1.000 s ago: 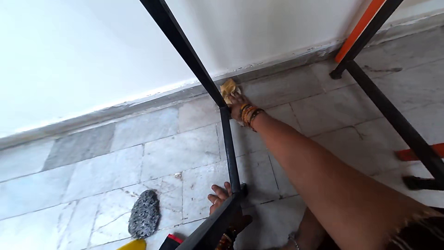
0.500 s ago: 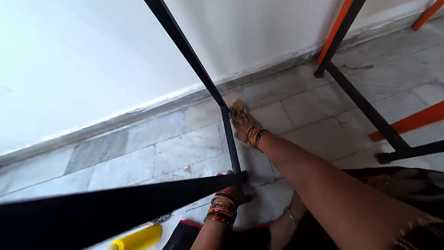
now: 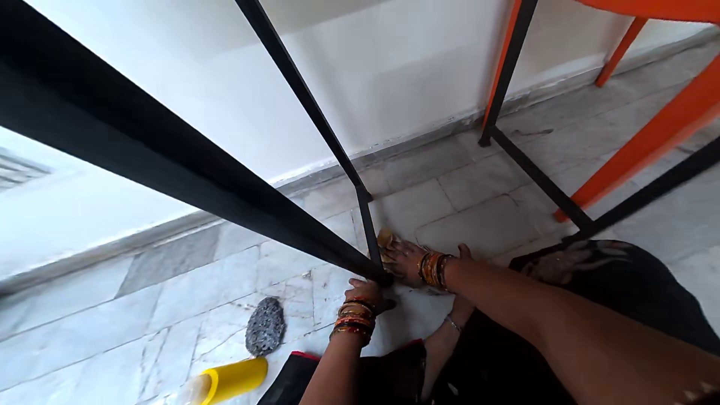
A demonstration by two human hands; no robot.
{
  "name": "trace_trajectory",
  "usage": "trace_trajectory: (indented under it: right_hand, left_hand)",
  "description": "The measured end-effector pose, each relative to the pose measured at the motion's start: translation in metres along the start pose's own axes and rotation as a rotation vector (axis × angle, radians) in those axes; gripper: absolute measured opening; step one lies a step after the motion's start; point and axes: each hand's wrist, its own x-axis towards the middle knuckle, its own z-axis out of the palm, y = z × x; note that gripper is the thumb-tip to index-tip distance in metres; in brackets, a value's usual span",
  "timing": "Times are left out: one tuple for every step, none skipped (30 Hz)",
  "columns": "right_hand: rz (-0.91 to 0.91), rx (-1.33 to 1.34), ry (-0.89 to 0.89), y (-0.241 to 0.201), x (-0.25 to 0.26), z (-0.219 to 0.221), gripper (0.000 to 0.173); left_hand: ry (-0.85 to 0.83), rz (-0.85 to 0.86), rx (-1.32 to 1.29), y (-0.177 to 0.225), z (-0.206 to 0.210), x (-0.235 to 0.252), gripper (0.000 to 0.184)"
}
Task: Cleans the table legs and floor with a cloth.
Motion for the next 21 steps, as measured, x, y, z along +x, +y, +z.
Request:
trace_trajectory:
  right_hand:
    - [0.022,0.008,-0.009,-0.001,-0.007,0.001,0.062]
    - [0.043,0.017,-0.01,-0.001,-0.011,0.0,0.061]
    - [0.06,0.017,0.007,0.0,-0.011,-0.001,0.06]
    - [0.07,0.005,0.042,0.003,-0.009,0.0,0.058]
    - [0.08,-0.015,0.091,0.006,-0.005,0.002,0.056]
    - [0.089,-0.026,0.138,0.01,0.0,0.003,0.056]
    - [0.107,-0.035,0.178,0.014,0.005,0.001,0.057]
    - [0.132,-0.031,0.198,0.019,0.012,-0.004,0.057]
    - [0.158,-0.029,0.232,0.025,0.02,-0.007,0.058]
    - [0.181,-0.026,0.272,0.031,0.026,-0.011,0.058]
    - [0.209,-0.029,0.302,0.037,0.033,-0.016,0.057]
    - [0.241,-0.03,0.329,0.045,0.042,-0.021,0.058]
    - [0.275,-0.031,0.357,0.054,0.049,-0.026,0.058]
    - [0.313,-0.023,0.385,0.065,0.054,-0.031,0.058]
    - [0.357,-0.012,0.412,0.078,0.058,-0.039,0.058]
    - [0.406,-0.011,0.448,0.092,0.061,-0.047,0.058]
    - [0.459,-0.011,0.485,0.11,0.061,-0.054,0.058]
    - [0.514,-0.021,0.518,0.128,0.058,-0.061,0.058]
    - [0.568,-0.03,0.551,0.146,0.05,-0.069,0.059]
    - [0.622,-0.03,0.573,0.162,0.039,-0.077,0.06]
    - [0.684,-0.022,0.581,0.178,0.026,-0.083,0.061]
  left_hand:
    - [-0.004,0.002,-0.006,0.0,0.0,-0.001,0.117]
    - [-0.003,0.001,-0.012,0.0,-0.001,0.0,0.114]
    - [-0.002,-0.005,-0.014,0.001,-0.002,0.001,0.112]
    - [-0.003,-0.008,-0.013,0.001,-0.003,0.002,0.111]
    - [-0.01,-0.009,-0.009,0.001,-0.003,0.004,0.11]
    - [-0.022,-0.006,-0.001,0.001,-0.002,0.005,0.109]
    - [-0.03,0.006,0.011,0.0,-0.002,0.007,0.106]
    - [-0.032,0.027,0.022,-0.001,-0.002,0.009,0.101]
    - [-0.033,0.051,0.032,-0.002,-0.002,0.01,0.097]
    - [-0.036,0.072,0.036,-0.003,-0.003,0.012,0.093]
    - [-0.034,0.098,0.036,-0.004,-0.004,0.012,0.088]
    - [-0.025,0.125,0.027,-0.005,-0.005,0.012,0.083]
    - [-0.027,0.145,0.019,-0.005,-0.006,0.012,0.08]
    - [-0.036,0.158,0.018,-0.005,-0.006,0.012,0.08]
    - [-0.043,0.165,0.027,-0.006,-0.006,0.013,0.081]
    - [-0.044,0.17,0.036,-0.007,-0.006,0.015,0.082]
    - [-0.046,0.174,0.044,-0.007,-0.005,0.016,0.084]
    - [-0.048,0.177,0.048,-0.008,-0.005,0.018,0.086]
    - [-0.059,0.179,0.052,-0.007,-0.006,0.019,0.087]
    - [-0.071,0.181,0.057,-0.006,-0.008,0.018,0.088]
    - [-0.081,0.185,0.061,-0.006,-0.01,0.017,0.088]
